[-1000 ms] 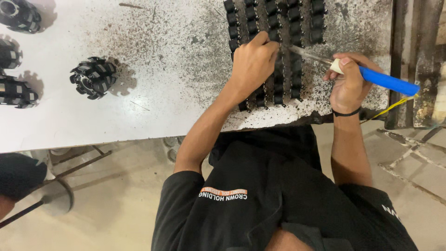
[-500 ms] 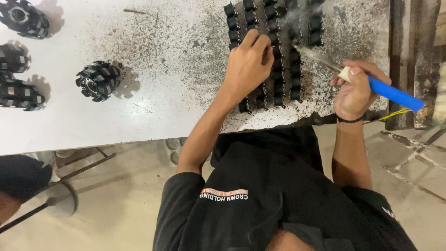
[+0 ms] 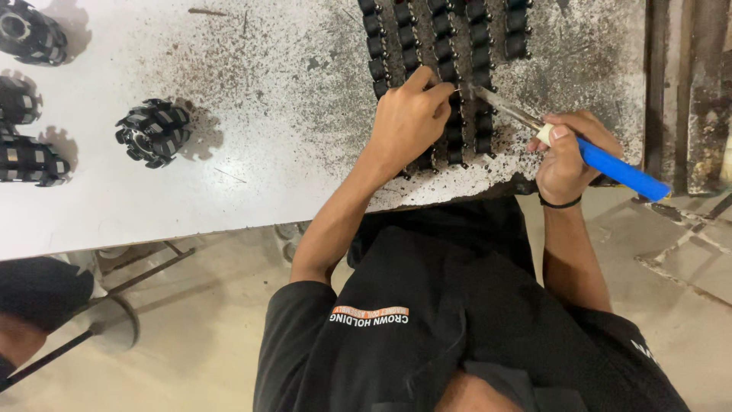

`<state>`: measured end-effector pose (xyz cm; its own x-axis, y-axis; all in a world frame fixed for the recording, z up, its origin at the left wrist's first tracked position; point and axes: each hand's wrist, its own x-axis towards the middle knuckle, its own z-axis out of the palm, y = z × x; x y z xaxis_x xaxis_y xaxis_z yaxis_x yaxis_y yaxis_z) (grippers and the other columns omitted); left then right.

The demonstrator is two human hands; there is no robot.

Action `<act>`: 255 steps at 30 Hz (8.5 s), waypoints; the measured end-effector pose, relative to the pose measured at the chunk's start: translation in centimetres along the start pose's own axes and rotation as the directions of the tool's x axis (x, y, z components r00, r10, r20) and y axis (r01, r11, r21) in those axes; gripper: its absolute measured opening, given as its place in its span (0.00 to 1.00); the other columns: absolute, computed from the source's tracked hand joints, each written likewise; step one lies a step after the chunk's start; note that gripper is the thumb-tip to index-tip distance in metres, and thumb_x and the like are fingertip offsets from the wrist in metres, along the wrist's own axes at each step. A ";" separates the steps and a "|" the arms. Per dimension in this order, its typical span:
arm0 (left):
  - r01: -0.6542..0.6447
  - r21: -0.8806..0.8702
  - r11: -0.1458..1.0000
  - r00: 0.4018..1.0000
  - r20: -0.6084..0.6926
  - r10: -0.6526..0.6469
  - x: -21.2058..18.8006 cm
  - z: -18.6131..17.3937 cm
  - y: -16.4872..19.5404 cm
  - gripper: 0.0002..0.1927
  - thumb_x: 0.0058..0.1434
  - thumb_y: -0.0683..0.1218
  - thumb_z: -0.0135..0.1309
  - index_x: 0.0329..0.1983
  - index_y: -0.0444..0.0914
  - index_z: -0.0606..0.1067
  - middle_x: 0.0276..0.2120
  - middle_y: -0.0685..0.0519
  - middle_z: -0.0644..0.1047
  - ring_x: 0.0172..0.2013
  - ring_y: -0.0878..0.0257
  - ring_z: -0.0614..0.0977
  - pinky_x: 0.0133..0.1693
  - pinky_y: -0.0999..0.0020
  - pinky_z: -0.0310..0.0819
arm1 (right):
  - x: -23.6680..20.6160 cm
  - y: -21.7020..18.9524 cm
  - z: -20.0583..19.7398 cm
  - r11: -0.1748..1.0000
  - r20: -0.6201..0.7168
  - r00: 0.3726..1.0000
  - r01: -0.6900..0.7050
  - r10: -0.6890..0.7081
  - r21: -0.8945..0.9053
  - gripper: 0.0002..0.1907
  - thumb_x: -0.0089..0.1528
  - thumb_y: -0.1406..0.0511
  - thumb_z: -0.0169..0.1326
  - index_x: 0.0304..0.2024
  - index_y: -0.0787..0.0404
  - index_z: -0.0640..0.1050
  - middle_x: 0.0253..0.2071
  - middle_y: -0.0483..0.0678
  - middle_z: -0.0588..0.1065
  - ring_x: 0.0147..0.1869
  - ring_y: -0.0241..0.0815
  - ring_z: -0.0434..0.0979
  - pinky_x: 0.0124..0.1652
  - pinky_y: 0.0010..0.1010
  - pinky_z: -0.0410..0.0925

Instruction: The person trims excess flash from rows of black rubber wheel components on a workbench using a heated blade tool, holding each part steady while smoke rises from the cut. After finishing a batch, the person uses a probe-like tool with red wires to touch the trimmed parts.

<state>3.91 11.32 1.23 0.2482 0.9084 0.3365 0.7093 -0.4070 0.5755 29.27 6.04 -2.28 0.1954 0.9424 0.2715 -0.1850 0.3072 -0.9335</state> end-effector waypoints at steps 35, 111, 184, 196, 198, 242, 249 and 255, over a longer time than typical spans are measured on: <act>0.000 -0.044 0.999 1.000 0.020 0.001 0.4 1.8 0.3 0.07 0.56 0.38 0.57 0.38 0.33 0.82 0.38 0.48 0.76 0.28 0.48 0.84 0.31 0.57 0.80 | 0.8 -2.2 0.4 0.987 -0.110 0.981 -0.161 0.160 0.002 0.13 0.68 0.66 0.58 0.44 0.75 0.79 0.37 0.56 0.75 0.28 0.43 0.73 0.31 0.36 0.74; 0.067 0.014 0.998 0.989 -0.130 -0.065 -1.3 0.7 1.4 0.07 0.62 0.42 0.59 0.43 0.37 0.80 0.38 0.52 0.74 0.33 0.53 0.83 0.34 0.58 0.78 | 1.1 -4.2 0.6 0.818 0.327 0.926 0.332 -0.188 -0.470 0.11 0.72 0.65 0.62 0.47 0.70 0.83 0.36 0.54 0.80 0.36 0.45 0.79 0.40 0.29 0.69; 0.056 0.012 0.998 0.994 -0.099 -0.054 -3.0 1.8 3.0 0.09 0.59 0.39 0.59 0.44 0.37 0.80 0.41 0.53 0.74 0.34 0.57 0.85 0.29 0.63 0.78 | 0.1 -4.8 -1.0 0.973 -0.005 0.975 -0.223 0.223 -0.050 0.14 0.71 0.66 0.58 0.42 0.76 0.79 0.34 0.56 0.75 0.28 0.45 0.73 0.30 0.36 0.72; 0.041 -0.003 0.999 0.997 -0.066 -0.041 -2.4 1.8 2.7 0.06 0.60 0.39 0.58 0.40 0.37 0.78 0.39 0.50 0.71 0.31 0.53 0.84 0.28 0.57 0.77 | -0.1 -4.5 -1.1 0.972 -0.007 0.973 -0.230 0.230 -0.052 0.12 0.71 0.68 0.57 0.41 0.75 0.79 0.32 0.55 0.74 0.28 0.44 0.72 0.31 0.35 0.73; 0.033 0.010 0.999 0.998 -0.048 -0.033 -1.9 2.0 2.7 0.05 0.59 0.39 0.57 0.39 0.36 0.77 0.39 0.49 0.71 0.32 0.52 0.84 0.29 0.57 0.78 | -0.1 -4.6 -1.2 0.974 0.018 0.976 -0.216 0.218 -0.071 0.11 0.72 0.68 0.56 0.42 0.75 0.78 0.34 0.56 0.74 0.28 0.44 0.72 0.31 0.34 0.72; 0.029 -0.032 0.999 0.995 0.094 -0.025 -4.4 1.4 4.5 0.09 0.61 0.36 0.57 0.45 0.34 0.79 0.39 0.48 0.72 0.32 0.57 0.83 0.28 0.62 0.78 | -3.6 -6.1 -1.6 0.966 -0.112 0.966 -0.243 0.233 -0.088 0.12 0.71 0.65 0.57 0.44 0.72 0.78 0.38 0.58 0.76 0.26 0.42 0.69 0.29 0.35 0.72; 0.032 -0.110 0.993 0.999 0.011 -0.031 -5.1 0.0 4.4 0.10 0.58 0.39 0.59 0.44 0.37 0.81 0.39 0.49 0.73 0.30 0.51 0.82 0.32 0.58 0.78 | -3.3 -6.1 -1.2 0.944 -0.229 0.921 -0.330 0.316 -0.026 0.11 0.69 0.64 0.57 0.46 0.68 0.76 0.41 0.58 0.77 0.25 0.44 0.66 0.28 0.36 0.71; 0.016 -0.130 0.991 1.000 -0.001 -0.016 -4.4 0.4 4.2 0.09 0.59 0.38 0.58 0.44 0.36 0.80 0.39 0.50 0.73 0.32 0.51 0.83 0.35 0.59 0.80 | -3.4 -6.0 -1.3 0.946 -0.246 0.925 -0.316 0.291 -0.070 0.12 0.68 0.64 0.58 0.46 0.69 0.76 0.42 0.58 0.77 0.23 0.43 0.65 0.27 0.36 0.71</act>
<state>6.10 5.64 1.87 0.2358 0.9148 0.3280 0.6213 -0.4015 0.6729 30.94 0.83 2.06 0.3638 0.9282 -0.0783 -0.1691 -0.0169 -0.9855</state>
